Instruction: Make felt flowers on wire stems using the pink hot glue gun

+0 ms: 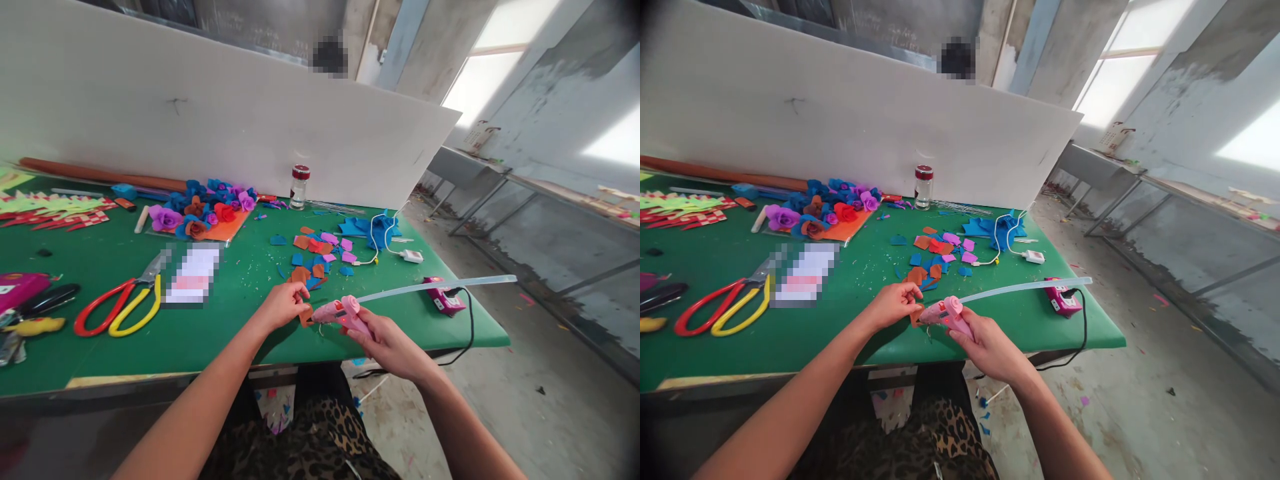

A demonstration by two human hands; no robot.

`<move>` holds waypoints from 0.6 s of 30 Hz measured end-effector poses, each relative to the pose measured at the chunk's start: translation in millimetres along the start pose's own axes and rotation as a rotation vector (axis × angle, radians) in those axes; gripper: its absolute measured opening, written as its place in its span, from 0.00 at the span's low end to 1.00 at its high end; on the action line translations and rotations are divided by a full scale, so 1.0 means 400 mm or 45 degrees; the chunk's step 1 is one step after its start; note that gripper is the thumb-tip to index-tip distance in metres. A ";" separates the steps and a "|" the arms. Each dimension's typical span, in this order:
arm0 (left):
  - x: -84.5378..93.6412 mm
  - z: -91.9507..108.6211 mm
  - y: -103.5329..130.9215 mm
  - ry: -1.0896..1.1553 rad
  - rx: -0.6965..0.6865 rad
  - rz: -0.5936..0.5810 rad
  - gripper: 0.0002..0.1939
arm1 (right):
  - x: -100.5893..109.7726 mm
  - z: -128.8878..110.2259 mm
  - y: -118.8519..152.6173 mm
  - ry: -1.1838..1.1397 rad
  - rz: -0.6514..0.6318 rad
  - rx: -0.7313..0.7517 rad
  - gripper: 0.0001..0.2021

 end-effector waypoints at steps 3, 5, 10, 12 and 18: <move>0.000 0.002 0.001 -0.006 0.000 -0.005 0.07 | 0.000 0.000 0.001 0.022 0.000 -0.009 0.14; 0.001 0.005 0.002 -0.011 0.000 -0.002 0.07 | 0.002 0.000 0.001 0.037 0.007 -0.009 0.14; 0.002 0.009 0.004 -0.022 0.009 -0.012 0.07 | 0.009 -0.006 0.002 0.065 0.000 0.012 0.16; 0.001 0.008 0.004 -0.033 0.015 -0.015 0.07 | 0.012 -0.009 0.002 0.085 -0.002 0.020 0.16; -0.003 0.001 0.001 -0.027 0.013 -0.021 0.07 | 0.014 -0.004 0.000 0.083 -0.003 -0.020 0.16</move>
Point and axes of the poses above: each hand's wrist, its own y-axis away from the middle knuckle, its own x-axis out of the back of the hand, z = x × y, the point moved 9 cm from there along -y, towards the middle knuckle, and after that the axes turned 1 degree about x, right-handed, at the moved point
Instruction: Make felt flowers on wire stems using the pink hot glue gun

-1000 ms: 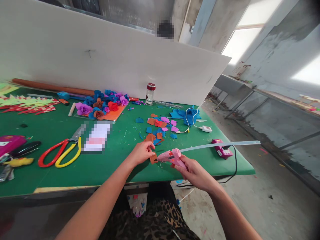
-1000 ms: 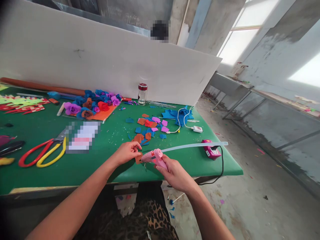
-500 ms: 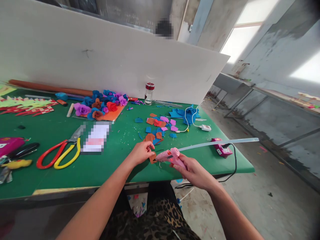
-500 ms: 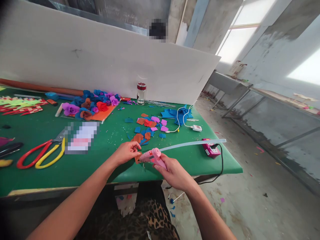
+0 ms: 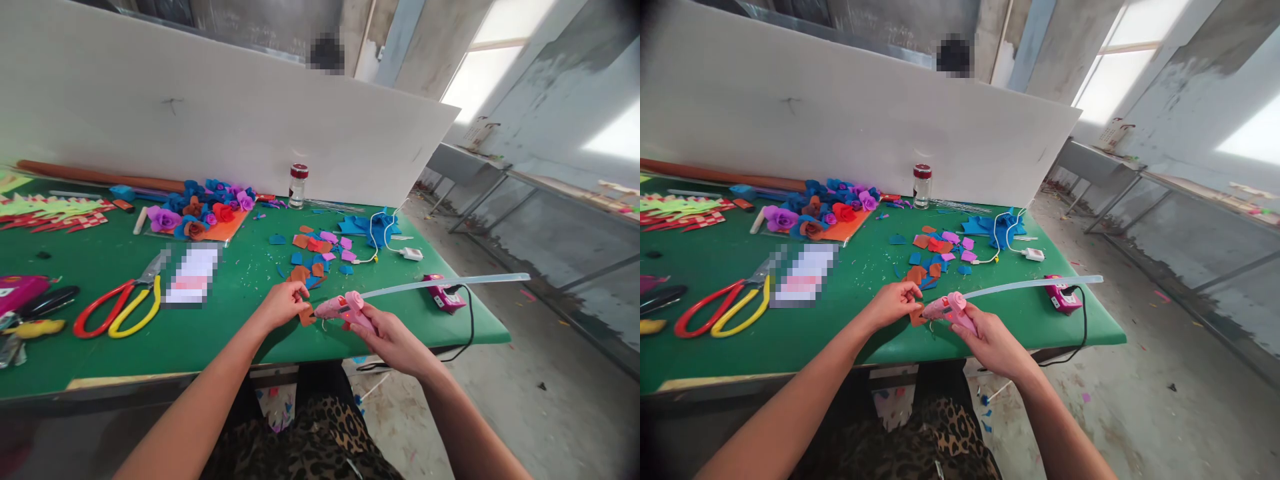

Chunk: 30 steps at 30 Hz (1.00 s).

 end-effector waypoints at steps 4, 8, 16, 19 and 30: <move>0.000 0.002 -0.001 0.006 0.000 -0.003 0.08 | 0.001 0.004 0.000 0.004 0.016 -0.009 0.16; 0.002 0.004 0.000 0.007 0.018 -0.001 0.08 | 0.003 0.002 0.001 0.059 0.031 0.019 0.16; -0.001 0.001 -0.002 0.019 0.000 -0.001 0.07 | -0.013 -0.003 -0.004 0.068 -0.001 0.084 0.13; 0.000 0.003 -0.001 0.016 -0.007 0.000 0.07 | -0.015 -0.006 -0.006 0.082 0.000 0.095 0.12; -0.002 0.001 -0.001 0.005 -0.001 -0.004 0.07 | -0.020 -0.011 -0.009 0.115 -0.025 0.075 0.12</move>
Point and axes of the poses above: each hand's wrist, its own y-axis away from the middle knuckle, its own x-axis out of the back of the hand, z = x × y, the point moved 9 cm from there along -y, towards the middle knuckle, and after that the axes turned 1 degree about x, right-handed, at the moved point
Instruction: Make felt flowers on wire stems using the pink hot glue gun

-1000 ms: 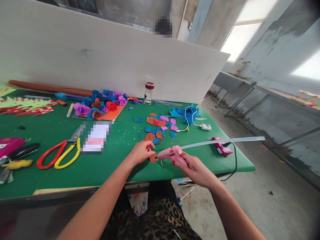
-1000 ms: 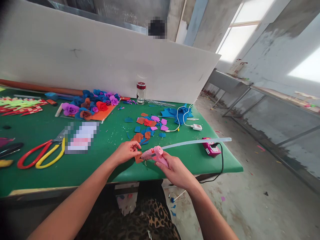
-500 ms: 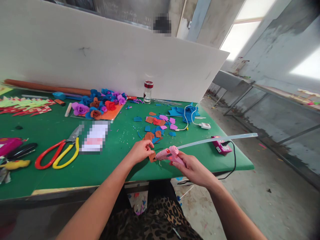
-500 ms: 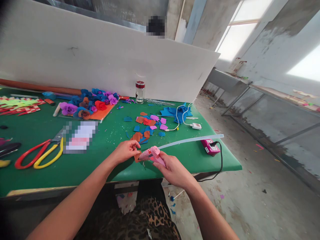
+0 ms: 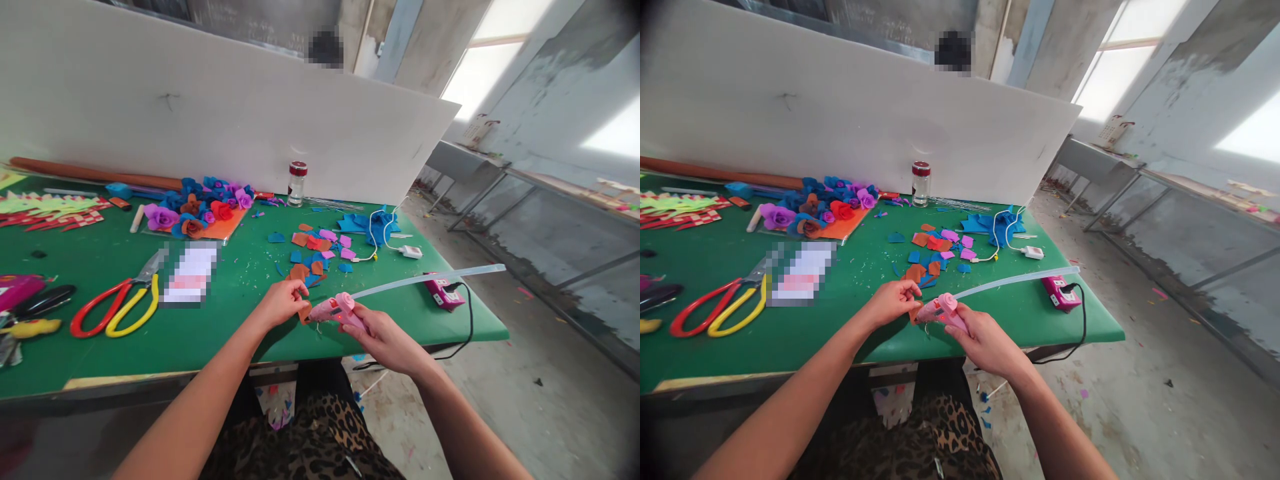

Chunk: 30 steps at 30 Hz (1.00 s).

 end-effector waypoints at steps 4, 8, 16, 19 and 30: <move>0.000 -0.003 -0.002 -0.004 -0.004 0.002 0.07 | 0.001 -0.003 -0.002 0.001 0.006 0.010 0.12; 0.000 -0.002 -0.002 -0.005 -0.001 -0.003 0.08 | 0.000 -0.006 -0.003 0.004 0.003 0.010 0.11; 0.004 0.005 0.001 -0.021 0.020 0.000 0.08 | -0.002 -0.010 -0.002 0.043 0.010 0.032 0.10; 0.003 0.003 0.000 -0.027 0.014 0.001 0.08 | -0.004 -0.009 -0.003 0.048 0.007 0.029 0.10; 0.004 0.007 0.001 -0.030 0.014 -0.003 0.08 | -0.004 -0.009 -0.005 0.122 0.015 0.047 0.08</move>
Point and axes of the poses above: each hand's wrist, its own y-axis away from the middle knuckle, its own x-axis out of the back of the hand, z = x × y, the point moved 9 cm from there along -y, towards the middle knuckle, and after that the axes turned 1 degree about x, right-handed, at the moved point
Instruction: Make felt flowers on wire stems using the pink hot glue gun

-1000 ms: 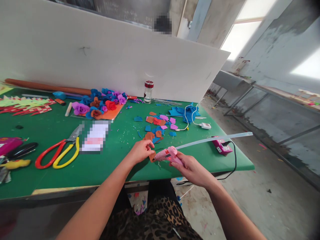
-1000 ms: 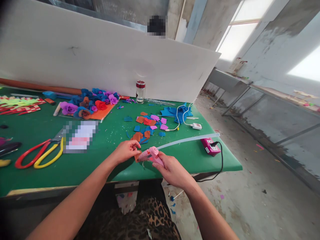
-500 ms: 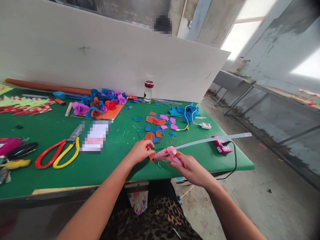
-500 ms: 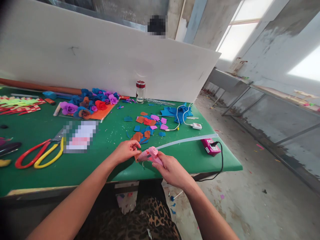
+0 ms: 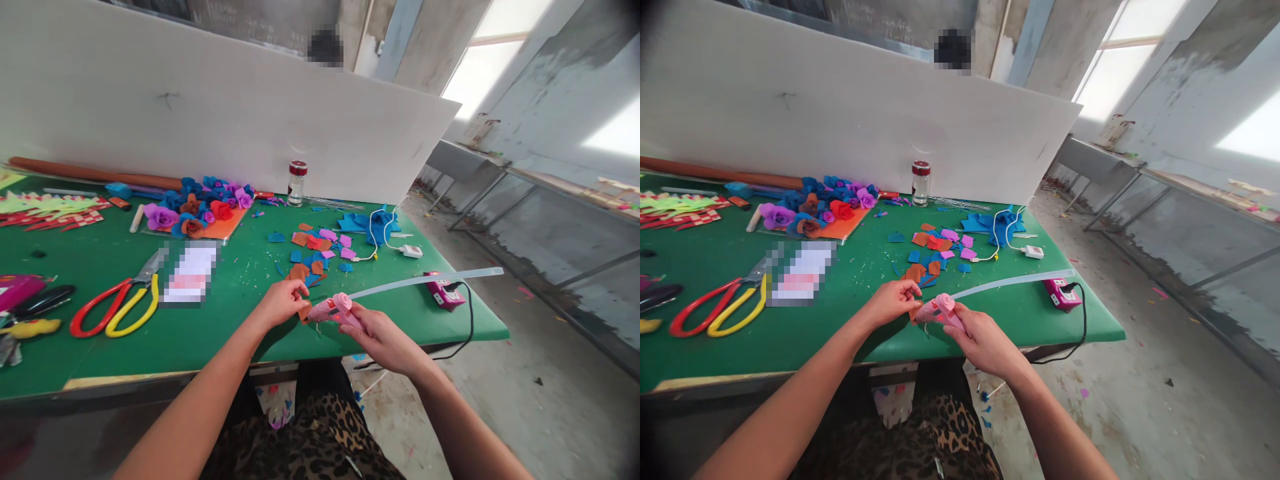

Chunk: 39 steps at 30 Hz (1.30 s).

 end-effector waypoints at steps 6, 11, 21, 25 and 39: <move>-0.004 -0.003 -0.002 0.011 -0.004 -0.010 0.08 | 0.000 -0.006 -0.001 -0.005 -0.005 0.008 0.07; -0.003 -0.003 -0.002 0.018 0.001 -0.006 0.08 | -0.001 -0.005 0.000 0.010 -0.009 0.010 0.07; 0.000 0.001 0.000 0.019 -0.011 -0.004 0.07 | 0.001 -0.003 0.000 0.049 -0.009 0.002 0.08; 0.001 0.002 0.000 0.021 -0.003 -0.001 0.08 | -0.001 0.001 -0.001 0.049 -0.012 -0.003 0.09; -0.002 0.000 -0.002 0.002 -0.011 0.003 0.07 | 0.000 -0.010 -0.001 0.104 -0.015 0.020 0.08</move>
Point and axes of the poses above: each hand's wrist, its own y-axis away from the middle knuckle, its own x-axis out of the back of the hand, z = x × y, the point moved 9 cm from there along -y, towards the middle knuckle, and after that the axes turned 1 degree about x, right-handed, at the moved point
